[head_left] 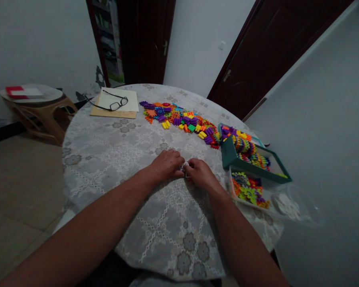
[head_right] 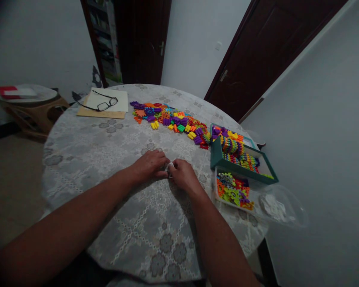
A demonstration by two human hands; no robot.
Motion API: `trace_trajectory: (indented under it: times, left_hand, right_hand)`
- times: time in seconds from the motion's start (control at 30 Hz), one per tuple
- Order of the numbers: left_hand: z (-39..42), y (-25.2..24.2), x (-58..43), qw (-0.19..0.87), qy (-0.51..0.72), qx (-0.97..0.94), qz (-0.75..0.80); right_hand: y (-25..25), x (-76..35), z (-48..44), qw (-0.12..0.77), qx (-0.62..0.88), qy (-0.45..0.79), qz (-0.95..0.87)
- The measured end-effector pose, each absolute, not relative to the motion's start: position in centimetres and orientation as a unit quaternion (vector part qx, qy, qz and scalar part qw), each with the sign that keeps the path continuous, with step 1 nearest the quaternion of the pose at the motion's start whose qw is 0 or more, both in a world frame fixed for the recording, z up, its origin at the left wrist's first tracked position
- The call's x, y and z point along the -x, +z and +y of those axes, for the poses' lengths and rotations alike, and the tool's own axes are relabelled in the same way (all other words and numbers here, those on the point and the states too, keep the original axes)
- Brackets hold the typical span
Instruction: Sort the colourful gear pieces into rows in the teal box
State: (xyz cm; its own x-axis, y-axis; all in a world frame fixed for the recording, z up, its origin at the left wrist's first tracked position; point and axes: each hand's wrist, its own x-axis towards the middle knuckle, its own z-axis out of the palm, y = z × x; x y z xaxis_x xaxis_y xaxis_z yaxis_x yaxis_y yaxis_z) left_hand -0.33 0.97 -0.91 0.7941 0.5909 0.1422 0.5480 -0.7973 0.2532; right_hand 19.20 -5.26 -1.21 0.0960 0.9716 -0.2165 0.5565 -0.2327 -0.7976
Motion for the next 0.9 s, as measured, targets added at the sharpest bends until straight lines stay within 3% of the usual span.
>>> trace_trajectory:
  times: [0.17,0.4,0.9]
  left_hand:
    - [2.2,-0.4,2.8,0.14,0.15,-0.929,0.309]
    - [3.1,-0.8,3.1,0.164,0.092,-0.909,0.373]
    - [3.0,-0.9,2.5,0.217,0.096,-0.9,0.366]
  right_hand:
    - [-0.2,-19.2,-5.4,0.283,0.693,0.429,-0.506]
    - [-0.2,-18.9,-5.2,0.272,0.71,0.415,-0.5]
    - [-0.8,-17.5,-5.3,0.297,0.657,0.447,-0.53]
